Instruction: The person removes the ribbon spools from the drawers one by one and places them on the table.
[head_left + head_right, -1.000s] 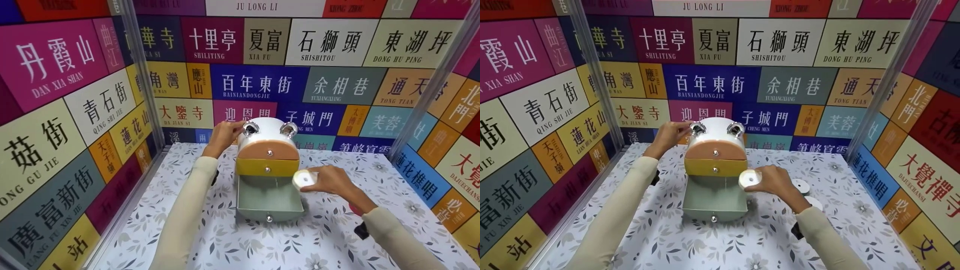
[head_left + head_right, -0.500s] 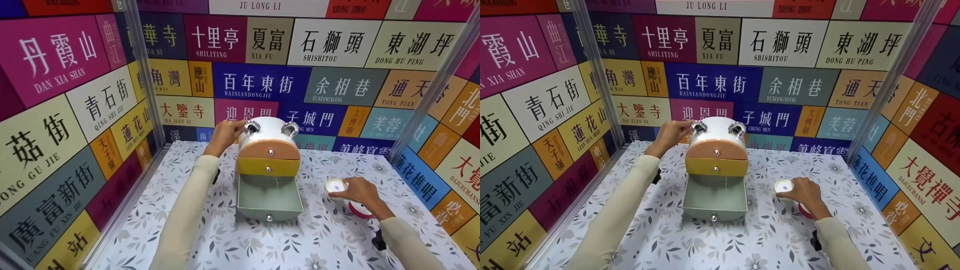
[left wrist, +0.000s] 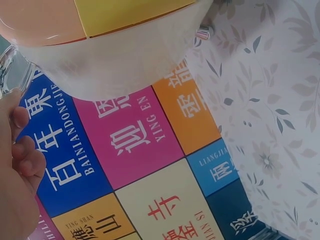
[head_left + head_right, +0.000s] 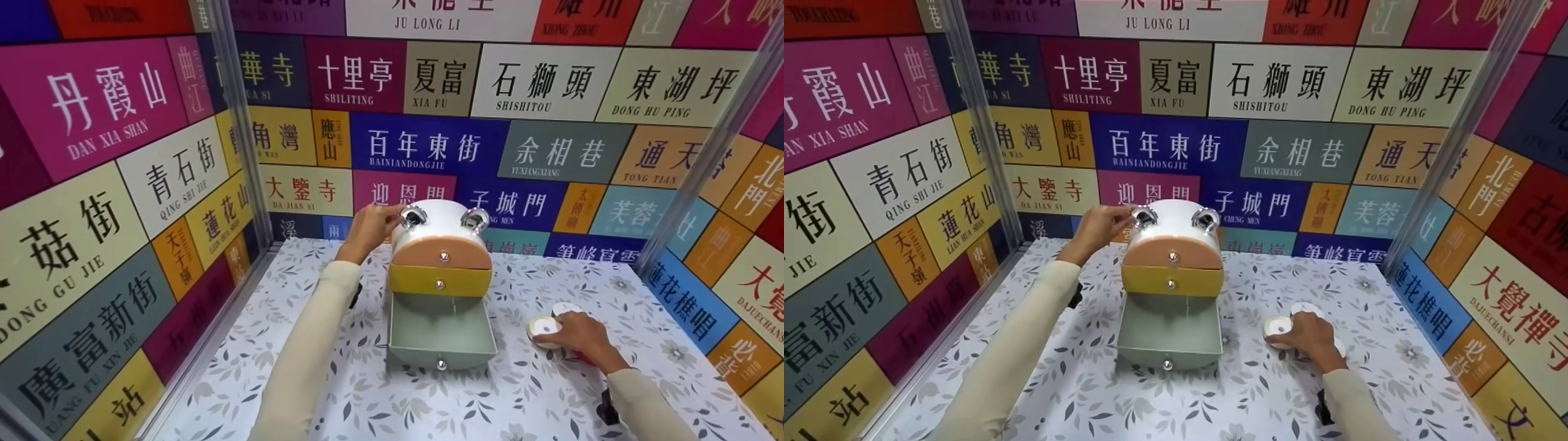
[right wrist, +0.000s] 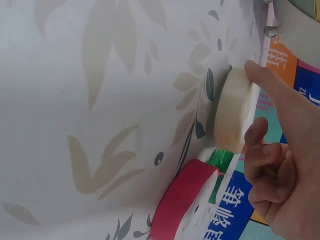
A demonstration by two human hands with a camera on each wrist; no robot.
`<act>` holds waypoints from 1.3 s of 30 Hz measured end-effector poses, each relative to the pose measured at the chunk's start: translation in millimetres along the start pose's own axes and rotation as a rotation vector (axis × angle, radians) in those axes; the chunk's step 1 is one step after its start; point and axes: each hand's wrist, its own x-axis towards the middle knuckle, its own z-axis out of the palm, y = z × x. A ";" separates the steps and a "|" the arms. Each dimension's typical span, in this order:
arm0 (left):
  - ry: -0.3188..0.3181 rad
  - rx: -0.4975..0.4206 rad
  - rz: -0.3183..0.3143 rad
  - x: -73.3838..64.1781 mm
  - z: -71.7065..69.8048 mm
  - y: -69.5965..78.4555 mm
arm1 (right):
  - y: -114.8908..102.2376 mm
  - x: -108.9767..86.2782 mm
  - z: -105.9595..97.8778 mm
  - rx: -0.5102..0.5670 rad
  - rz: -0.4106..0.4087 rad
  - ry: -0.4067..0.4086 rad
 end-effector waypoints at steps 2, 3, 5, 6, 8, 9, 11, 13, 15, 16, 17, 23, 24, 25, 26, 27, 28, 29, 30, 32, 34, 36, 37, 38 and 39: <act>-0.002 -0.004 -0.004 -0.5 0.8 0.4 | 0.7 0.1 1.9 0.005 0.014 -0.015; -0.003 -0.006 -0.007 -0.6 0.8 0.7 | 1.0 0.2 2.7 0.004 0.025 -0.023; -0.005 -0.003 -0.012 -0.6 0.7 1.0 | 1.6 0.3 3.7 -0.002 0.043 -0.038; -0.005 0.000 -0.013 -0.5 0.5 1.2 | 1.8 0.3 3.9 -0.007 0.047 -0.042; -0.007 0.006 -0.014 -0.5 0.3 1.1 | 1.9 0.1 4.2 -0.022 0.043 -0.045; -0.006 0.008 -0.015 -0.6 0.1 0.8 | 1.6 0.1 4.2 -0.028 0.036 -0.042; -0.006 0.007 -0.013 0.0 -0.2 1.0 | 0.7 -0.1 3.4 -0.037 0.022 -0.026; -0.003 0.008 -0.011 0.1 -0.9 1.3 | -0.8 -0.2 2.4 -0.045 -0.008 0.006; 0.002 0.007 -0.012 0.4 -1.4 1.6 | -2.7 -0.7 0.1 -0.041 -0.058 0.061; 0.002 0.011 -0.011 0.5 -1.6 2.0 | -3.6 -1.1 -1.1 -0.036 -0.084 0.090; 0.003 0.017 -0.011 0.6 -1.7 2.2 | -4.6 -2.0 -2.5 -0.031 -0.118 0.120; -0.014 0.033 -0.023 0.5 0.3 2.6 | -14.1 -9.0 -8.9 -0.006 -0.257 0.266; -0.017 0.030 -0.025 0.2 0.6 2.9 | -16.7 -10.2 -9.5 -0.004 -0.267 0.283; -0.021 0.025 -0.030 0.0 0.8 2.8 | -19.7 -10.9 -10.3 -0.004 -0.285 0.300; -0.024 0.027 -0.032 -0.1 0.9 3.0 | -23.3 -11.7 -11.1 -0.005 -0.298 0.319; -0.026 0.026 -0.034 -0.2 0.9 3.2 | -27.2 -12.5 -11.7 -0.006 -0.318 0.345; -0.028 0.023 -0.035 -0.3 0.9 3.5 | -31.8 -13.3 -12.4 -0.011 -0.339 0.372; -0.029 0.024 -0.036 -0.3 0.7 3.8 | -36.6 -13.9 -12.9 -0.012 -0.363 0.400; -0.030 0.024 -0.038 -0.2 0.6 4.0 | -42.3 -14.8 -13.6 -0.011 -0.387 0.428; -0.030 0.026 -0.036 0.2 0.1 4.4 | -54.6 -16.6 -14.2 -0.003 -0.447 0.478; -0.027 0.023 -0.033 0.5 -0.4 4.4 | -67.7 -18.0 -14.2 0.003 -0.511 0.517; -0.027 0.023 -0.032 1.0 -1.1 4.6 | -81.1 -20.3 -14.0 0.016 -0.568 0.536; -0.026 0.025 -0.029 1.3 -1.3 4.7 | -87.7 -21.7 -13.7 0.023 -0.594 0.540; -0.025 0.027 -0.029 1.6 -1.6 4.9 | -94.3 -22.8 -13.5 0.027 -0.618 0.543; -0.025 0.028 -0.028 1.9 -1.8 5.1 | -100.8 -24.2 -13.2 0.031 -0.635 0.544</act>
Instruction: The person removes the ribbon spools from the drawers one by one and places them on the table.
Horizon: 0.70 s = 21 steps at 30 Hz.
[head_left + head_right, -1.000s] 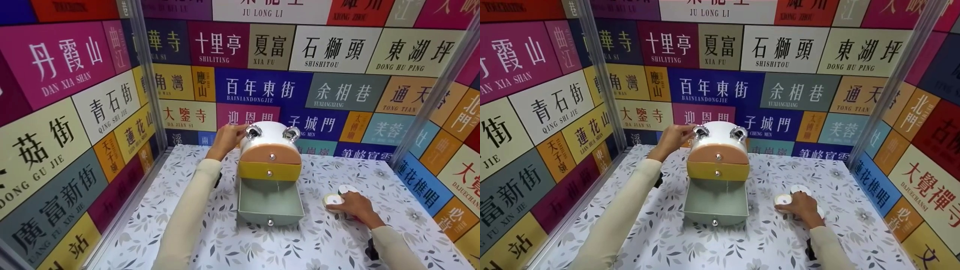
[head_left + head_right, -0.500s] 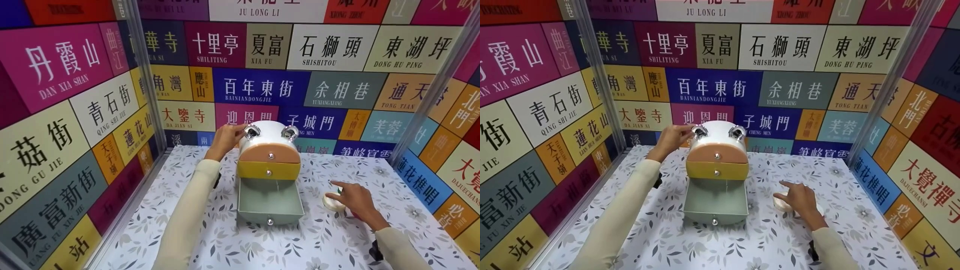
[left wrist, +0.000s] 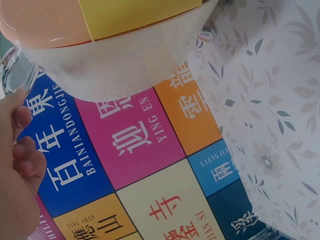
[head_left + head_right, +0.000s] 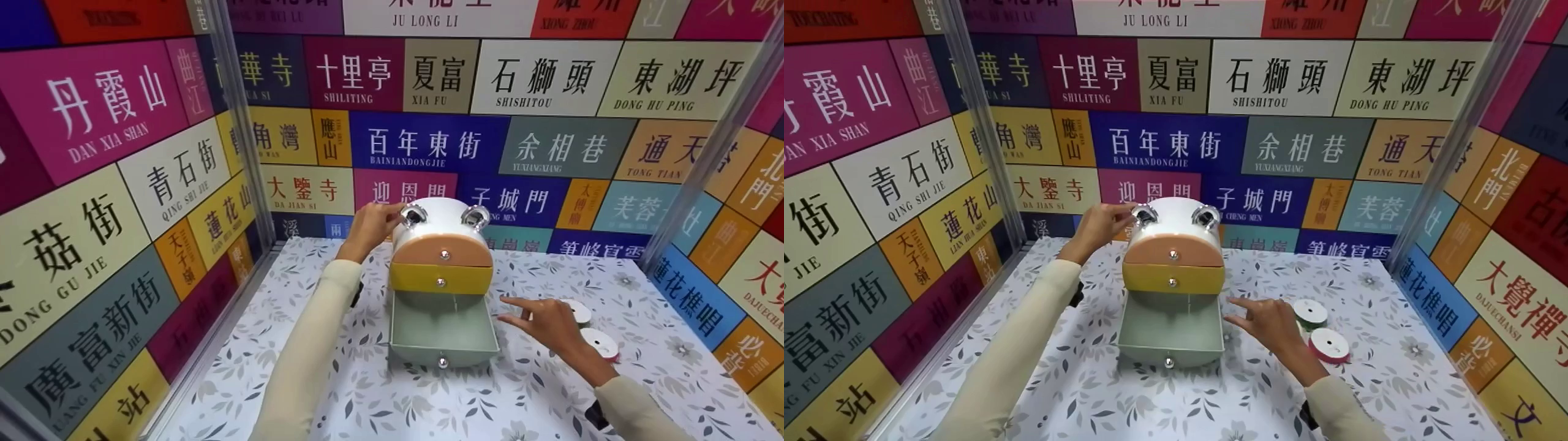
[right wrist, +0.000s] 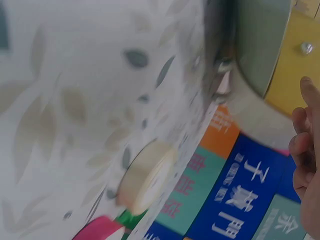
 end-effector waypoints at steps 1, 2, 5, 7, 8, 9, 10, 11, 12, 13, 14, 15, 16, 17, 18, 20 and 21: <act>0.001 0.000 0.002 0.2 0.0 0.1 | -6.3 2.3 1.0 0.011 -0.014 0.000; 0.001 0.002 0.004 0.4 0.0 0.2 | -12.3 4.1 2.4 0.021 -0.031 0.000; 0.003 0.001 0.007 0.7 0.1 0.2 | -29.3 8.2 7.7 0.059 -0.099 -0.001; 0.002 -0.002 0.009 0.6 0.1 0.1 | -39.2 8.7 13.1 0.086 -0.164 0.008; 0.002 -0.003 0.010 0.7 0.0 0.0 | -43.5 8.2 16.2 0.103 -0.196 0.015; 0.002 -0.003 0.009 0.7 -0.2 0.0 | -47.5 7.7 19.3 0.120 -0.225 0.024; 0.002 -0.003 0.009 0.8 -0.5 0.0 | -51.2 6.6 22.7 0.132 -0.253 0.031; 0.004 -0.003 0.012 0.9 -0.7 0.0 | -54.6 5.5 26.2 0.140 -0.282 0.041; 0.004 -0.001 0.013 1.0 -1.0 -0.1 | -57.8 4.1 29.6 0.145 -0.305 0.050; 0.005 0.001 0.013 1.1 -1.2 -0.1 | -60.7 2.6 32.9 0.151 -0.328 0.056; 0.004 0.002 0.012 1.2 -1.5 -0.1 | -63.5 1.0 36.1 0.151 -0.346 0.057; 0.003 0.004 0.011 1.2 -1.7 -0.2 | -66.1 -0.5 39.4 0.153 -0.362 0.057; 0.003 0.003 0.010 1.2 -1.7 -0.4 | -68.7 -2.2 42.4 0.151 -0.379 0.053; 0.001 0.004 0.008 1.0 -1.6 -0.6 | -71.1 -3.7 45.5 0.152 -0.395 0.047; -0.002 0.005 0.002 0.8 -1.4 -0.8 | -73.4 -5.4 48.5 0.156 -0.408 0.035; -0.008 0.003 -0.008 0.2 -0.8 -1.0 | -77.6 -8.5 53.6 0.153 -0.426 0.014; -0.012 0.000 -0.014 -0.1 -0.2 -1.1 | -79.3 -9.9 56.0 0.149 -0.433 0.013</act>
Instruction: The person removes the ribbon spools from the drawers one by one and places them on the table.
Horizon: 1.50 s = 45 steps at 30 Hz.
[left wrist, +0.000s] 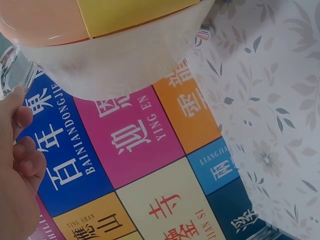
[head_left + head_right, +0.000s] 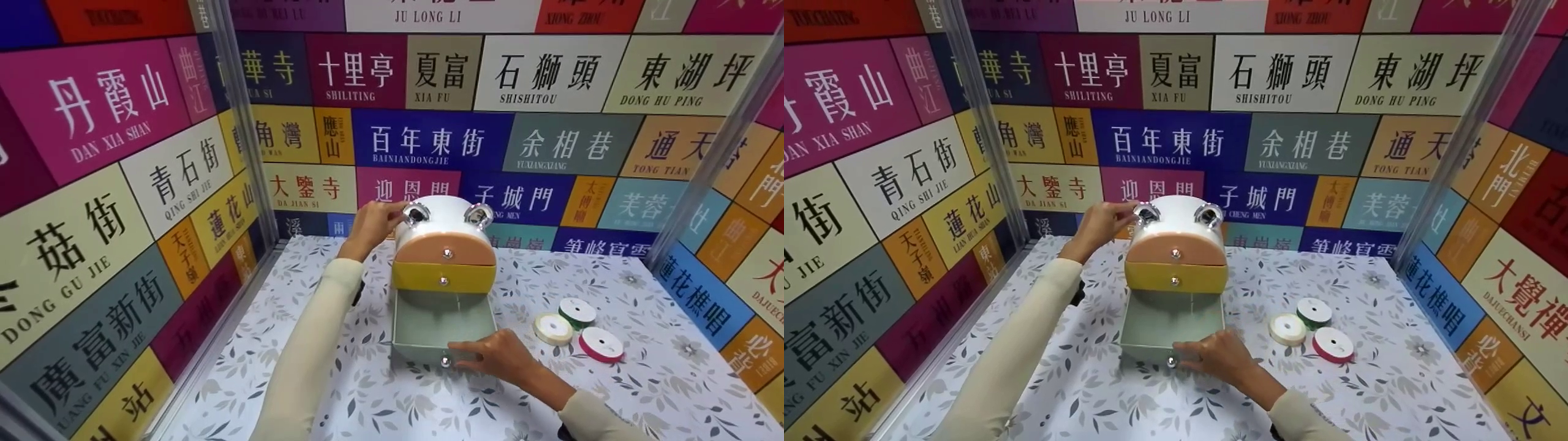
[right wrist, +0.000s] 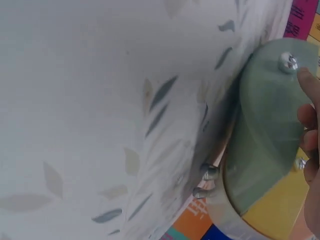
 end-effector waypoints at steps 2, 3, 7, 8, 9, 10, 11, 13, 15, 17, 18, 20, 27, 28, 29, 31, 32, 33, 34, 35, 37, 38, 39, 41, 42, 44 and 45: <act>-0.006 -0.005 -0.010 -0.8 0.9 -0.6 | -3.8 -1.0 4.8 -0.016 -0.020 0.007; -0.008 -0.008 -0.012 -1.1 1.4 -0.8 | -5.5 -1.4 7.0 -0.023 -0.032 0.018; -0.011 -0.022 -0.016 -2.2 2.4 -0.8 | -11.3 -4.0 14.5 -0.088 -0.130 0.065; -0.013 -0.025 -0.023 -2.6 2.3 -0.7 | -11.8 -5.1 16.9 -0.100 -0.160 0.068; -0.014 -0.025 -0.028 -2.8 2.1 -0.6 | -12.4 -5.9 18.7 -0.116 -0.190 0.068; -0.017 -0.030 -0.037 -3.0 1.7 -0.4 | -12.8 -6.8 20.1 -0.132 -0.213 0.066; -0.020 -0.037 -0.046 -3.1 1.4 -0.3 | -12.7 -7.4 21.4 -0.141 -0.230 0.066; -0.023 -0.051 -0.060 -3.0 0.1 -0.2 | -11.6 -8.5 23.7 -0.144 -0.238 0.070; -0.023 -0.058 -0.069 -2.5 -1.3 -0.5 | -10.7 -8.3 24.5 -0.144 -0.228 0.077; -0.017 -0.054 -0.064 -1.6 -2.1 -0.1 | -9.5 -8.1 24.3 -0.151 -0.223 0.079; -0.014 -0.047 -0.059 -1.3 -2.4 -0.1 | -9.2 -7.7 24.1 -0.157 -0.224 0.076; -0.006 -0.027 -0.040 -0.8 -2.4 -0.7 | -9.3 -6.1 23.6 -0.174 -0.233 0.065; 0.011 -0.009 -0.011 -1.6 0.3 -2.3 | -4.8 1.7 23.5 -0.172 -0.240 0.062; 0.009 -0.009 -0.012 -1.7 0.6 -2.0 | -3.3 3.3 23.6 -0.166 -0.231 0.067; 0.006 -0.009 -0.014 -1.8 0.8 -1.4 | -2.0 4.8 23.4 -0.159 -0.217 0.068; 0.000 -0.012 -0.019 -2.0 0.8 -0.5 | 1.0 8.6 23.6 -0.165 -0.200 0.066; 0.000 -0.010 -0.020 -2.2 0.8 -0.5 | 2.4 10.7 24.2 -0.164 -0.192 0.066; 0.000 -0.008 -0.019 -2.5 1.0 -0.7 | 3.6 13.0 25.1 -0.167 -0.187 0.062; -0.002 -0.006 -0.020 -2.8 1.1 -0.9 | 4.9 15.1 26.4 -0.173 -0.185 0.056; -0.004 -0.008 -0.023 -3.2 1.2 -1.2 | 6.3 17.1 27.7 -0.179 -0.183 0.057; -0.010 -0.017 -0.031 -4.0 1.1 -1.5 | 10.5 20.5 31.4 -0.196 -0.186 0.060; -0.014 -0.021 -0.034 -4.2 1.0 -1.6 | 13.2 22.0 33.2 -0.201 -0.187 0.065; -0.019 -0.023 -0.037 -4.1 0.9 -1.6 | 16.2 23.2 35.0 -0.210 -0.185 0.062; -0.029 -0.034 -0.046 -3.6 0.1 -1.0 | 22.9 25.1 37.6 -0.235 -0.175 0.055; -0.031 -0.036 -0.047 -3.2 -0.4 -0.6 | 26.4 25.9 38.8 -0.248 -0.169 0.050; -0.031 -0.033 -0.044 -2.2 -1.1 -0.1 | 32.9 27.6 40.6 -0.265 -0.149 0.032; -0.030 -0.031 -0.043 -1.7 -1.4 0.0 | 35.8 28.7 41.5 -0.271 -0.140 0.021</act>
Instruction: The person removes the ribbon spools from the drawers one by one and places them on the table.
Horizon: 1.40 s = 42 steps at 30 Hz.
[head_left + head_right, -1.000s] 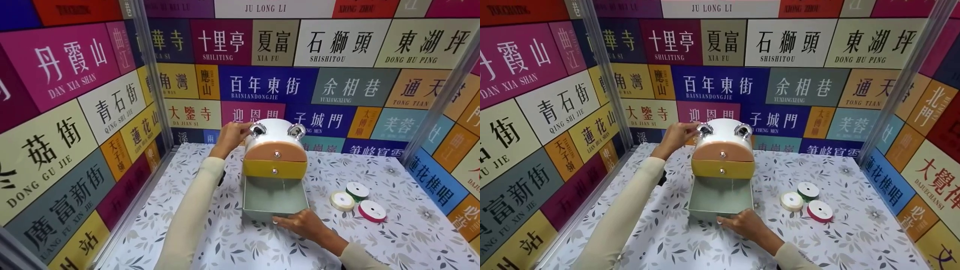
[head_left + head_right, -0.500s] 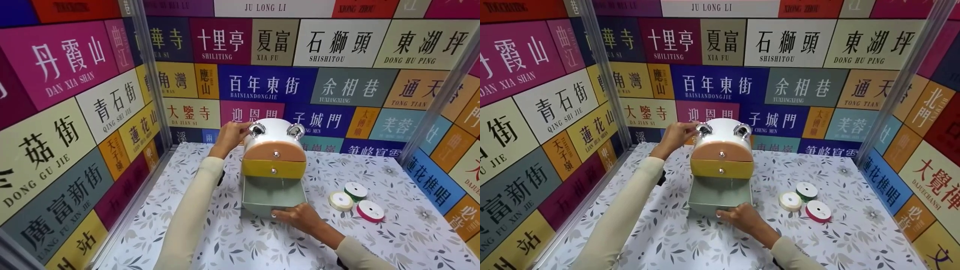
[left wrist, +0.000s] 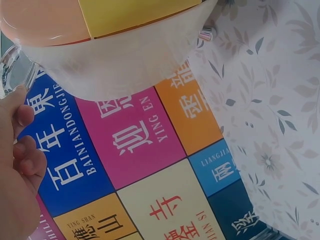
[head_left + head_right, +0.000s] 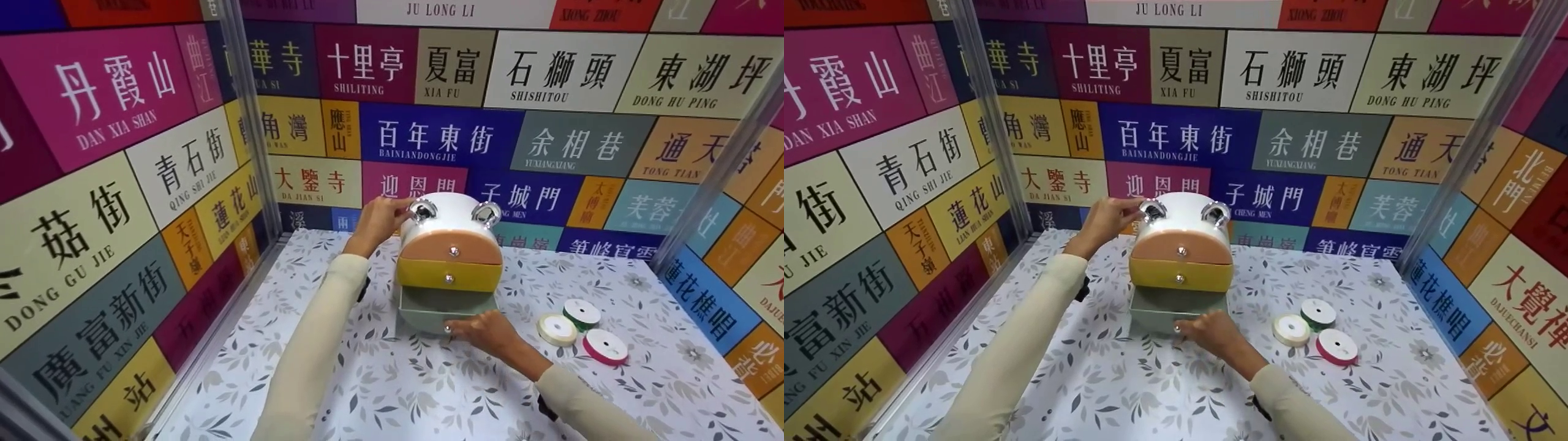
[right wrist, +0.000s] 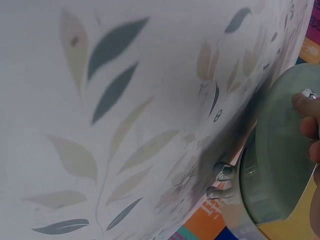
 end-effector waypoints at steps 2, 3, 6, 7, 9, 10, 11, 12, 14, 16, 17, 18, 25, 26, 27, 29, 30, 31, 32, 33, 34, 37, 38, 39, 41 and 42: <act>0.004 0.004 0.004 0.6 -0.3 1.5 | 4.6 0.4 2.7 0.000 0.017 -0.023; 0.007 0.001 0.007 0.8 -0.2 1.9 | 6.4 1.0 4.2 0.006 0.028 -0.034; 0.023 0.003 0.027 0.9 0.1 2.7 | 11.4 2.6 7.9 0.038 0.069 -0.057; 0.030 0.002 0.036 0.7 0.1 2.9 | 12.8 3.2 9.0 0.046 0.082 -0.062; 0.046 -0.001 0.055 -0.1 0.2 3.1 | 15.5 4.3 11.4 0.063 0.112 -0.069; 0.053 0.002 0.064 -0.5 0.2 3.2 | 16.7 4.7 12.2 0.067 0.121 -0.070; 0.058 0.004 0.072 -1.1 0.1 3.3 | 17.9 5.0 13.3 0.069 0.128 -0.073; 0.060 0.000 0.072 -1.7 0.1 3.4 | 19.0 5.6 14.2 0.067 0.132 -0.076; 0.059 -0.004 0.067 -2.9 0.2 3.4 | 21.3 6.3 16.7 0.055 0.133 -0.083; 0.054 -0.002 0.060 -3.9 0.2 3.2 | 23.3 6.9 19.2 0.044 0.131 -0.086; 0.051 -0.003 0.057 -4.4 0.0 3.2 | 24.3 7.2 20.8 0.037 0.128 -0.086; 0.048 -0.004 0.054 -4.9 -0.5 3.1 | 25.1 7.5 22.2 0.033 0.129 -0.086; 0.040 -0.005 0.062 -6.9 -3.7 1.7 | 27.1 12.7 28.8 0.014 0.157 -0.095; 0.040 -0.001 0.060 -7.3 -3.7 0.9 | 27.1 13.5 29.4 0.005 0.162 -0.104; 0.040 0.001 0.057 -7.8 -3.9 0.3 | 26.9 14.2 29.8 -0.009 0.166 -0.116; 0.041 0.007 0.054 -8.5 -4.1 -1.3 | 26.5 15.5 30.8 -0.019 0.175 -0.123; 0.042 0.006 0.053 -8.8 -4.2 -1.9 | 26.4 16.0 31.4 -0.016 0.180 -0.122; 0.042 0.007 0.051 -9.3 -4.7 -2.2 | 26.3 16.4 32.3 -0.014 0.183 -0.119; 0.042 0.005 0.048 -9.9 -4.8 -2.8 | 26.0 16.8 33.2 -0.009 0.186 -0.115; 0.041 0.003 0.046 -10.2 -5.0 -3.2 | 25.9 17.0 34.3 -0.003 0.190 -0.111; 0.041 0.002 0.044 -10.5 -4.9 -3.8 | 25.7 17.2 35.6 0.011 0.196 -0.099; 0.040 0.018 0.053 -11.2 -4.6 -5.7 | 25.6 16.9 39.5 0.054 0.216 -0.065; 0.040 0.023 0.058 -10.9 -4.2 -5.9 | 25.7 16.4 40.2 0.070 0.223 -0.053; 0.042 0.026 0.063 -10.7 -4.0 -5.9 | 25.9 15.8 41.0 0.082 0.229 -0.041; 0.049 0.035 0.075 -10.1 -3.6 -6.0 | 26.1 15.0 41.8 0.104 0.237 -0.019; 0.050 0.031 0.076 -9.8 -3.5 -5.8 | 26.0 15.0 41.6 0.109 0.239 -0.014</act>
